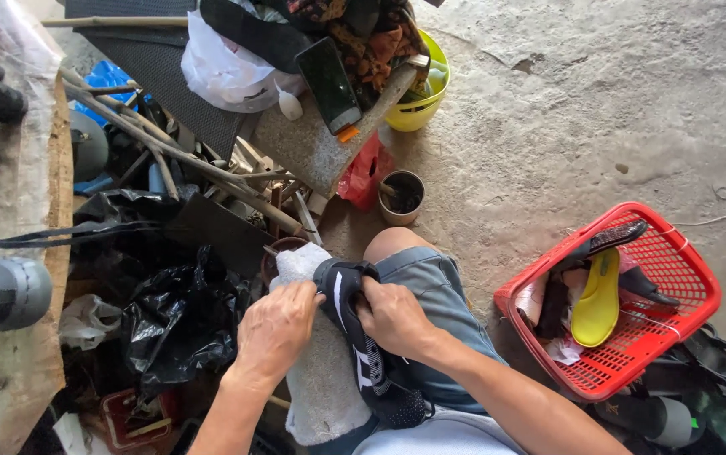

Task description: Hand-stitching the upper of a black sneaker using a stitching awl and thread to repair it.

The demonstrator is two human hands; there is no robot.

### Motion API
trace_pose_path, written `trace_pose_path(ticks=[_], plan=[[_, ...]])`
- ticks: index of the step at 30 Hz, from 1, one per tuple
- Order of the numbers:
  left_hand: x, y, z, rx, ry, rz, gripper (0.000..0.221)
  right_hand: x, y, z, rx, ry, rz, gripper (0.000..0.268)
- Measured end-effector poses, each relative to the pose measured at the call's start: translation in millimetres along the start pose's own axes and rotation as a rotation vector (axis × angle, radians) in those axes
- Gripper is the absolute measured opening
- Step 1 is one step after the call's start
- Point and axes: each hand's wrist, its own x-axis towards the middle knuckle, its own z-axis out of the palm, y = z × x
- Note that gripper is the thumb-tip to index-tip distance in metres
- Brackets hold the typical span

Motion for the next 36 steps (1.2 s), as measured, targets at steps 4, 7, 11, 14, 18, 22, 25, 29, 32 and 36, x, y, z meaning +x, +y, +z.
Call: trace_pose_path(ticks=[4, 7, 11, 14, 18, 22, 25, 29, 32, 36], plan=[[1.2, -0.5, -6.5, 0.241, 0.039, -0.060, 0.031, 5.8, -7.5, -9.1, 0.087, -0.029, 0.085, 0.017], [1.3, 1.7, -22.0, 0.195, -0.015, -0.140, 0.042, 8.1, -20.9, -19.7, 0.247, -0.074, 0.149, 0.011], [-2.9, -4.4, -41.4, 0.276, -0.068, -0.270, 0.059, 8.6, -24.1, -23.0, 0.305, -0.087, 0.109, 0.011], [-14.3, -8.7, -67.2, 0.218, -0.086, -0.359, 0.068, 3.0, -22.9, -26.9, 0.462, -0.038, 0.093, 0.014], [-62.5, -45.3, -64.6, 0.210, -0.162, -0.633, 0.075, -9.4, -20.9, -34.0, 0.355, 0.127, -0.057, 0.021], [-51.3, -15.4, -40.0, -0.152, -0.004, -0.700, 0.063, -11.5, -5.8, -18.2, 0.006, 0.189, -0.233, 0.018], [-15.7, 6.9, -24.4, -0.408, -0.171, -0.623, 0.083, -13.9, -1.0, -24.4, -0.154, 0.197, -0.340, 0.014], [1.1, 5.0, -10.8, -0.522, -0.275, -0.621, 0.077, -35.9, -8.3, -71.6, -0.153, 0.121, -0.349, 0.021], [-4.1, 5.6, -25.6, -0.674, -0.267, -0.667, 0.075, -49.7, 1.9, -80.9, -0.002, 0.159, -0.312, 0.035], [-22.8, -2.8, -35.3, -1.086, -0.135, -0.855, 0.050, -47.3, -19.4, -98.9, 0.024, 0.328, -0.282, 0.033]])
